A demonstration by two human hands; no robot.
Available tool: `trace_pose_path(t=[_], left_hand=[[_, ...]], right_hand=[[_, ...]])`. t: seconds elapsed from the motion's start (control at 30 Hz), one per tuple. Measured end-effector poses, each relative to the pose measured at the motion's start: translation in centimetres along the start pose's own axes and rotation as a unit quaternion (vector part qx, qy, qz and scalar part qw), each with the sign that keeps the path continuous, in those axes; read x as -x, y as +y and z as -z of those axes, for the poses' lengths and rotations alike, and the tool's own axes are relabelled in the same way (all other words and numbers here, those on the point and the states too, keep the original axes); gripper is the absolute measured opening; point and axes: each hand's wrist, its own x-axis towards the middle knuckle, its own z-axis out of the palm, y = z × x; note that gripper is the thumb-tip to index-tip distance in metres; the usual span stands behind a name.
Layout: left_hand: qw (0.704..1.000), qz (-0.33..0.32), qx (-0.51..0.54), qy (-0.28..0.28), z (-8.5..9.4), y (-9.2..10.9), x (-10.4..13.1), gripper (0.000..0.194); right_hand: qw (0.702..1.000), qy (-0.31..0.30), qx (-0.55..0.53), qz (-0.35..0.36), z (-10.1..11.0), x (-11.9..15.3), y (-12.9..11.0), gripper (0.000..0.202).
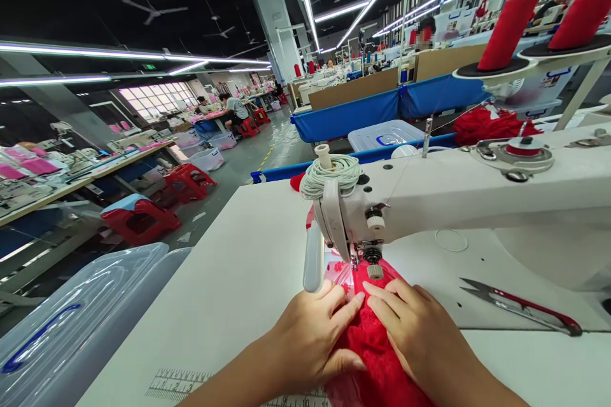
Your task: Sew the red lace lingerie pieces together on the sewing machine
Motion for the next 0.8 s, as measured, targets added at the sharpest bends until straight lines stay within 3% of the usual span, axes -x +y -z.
trace_pose_path(t=[0.27,0.57,0.8], left_hand=[[0.995,-0.007,-0.058,0.078,-1.1,0.6,0.4,0.089],[0.996,0.015,-0.066,0.064,-1.8,0.3,0.5,0.095],[0.994,0.021,-0.087,0.069,-1.8,-0.1,0.3,0.090]], right_hand=[[1.000,0.013,0.006,-0.004,-0.3,0.1,0.1,0.039],[0.999,0.018,-0.019,-0.034,-0.5,-0.1,0.1,0.047],[0.999,0.001,-0.021,-0.045,-0.6,-0.6,0.4,0.035]])
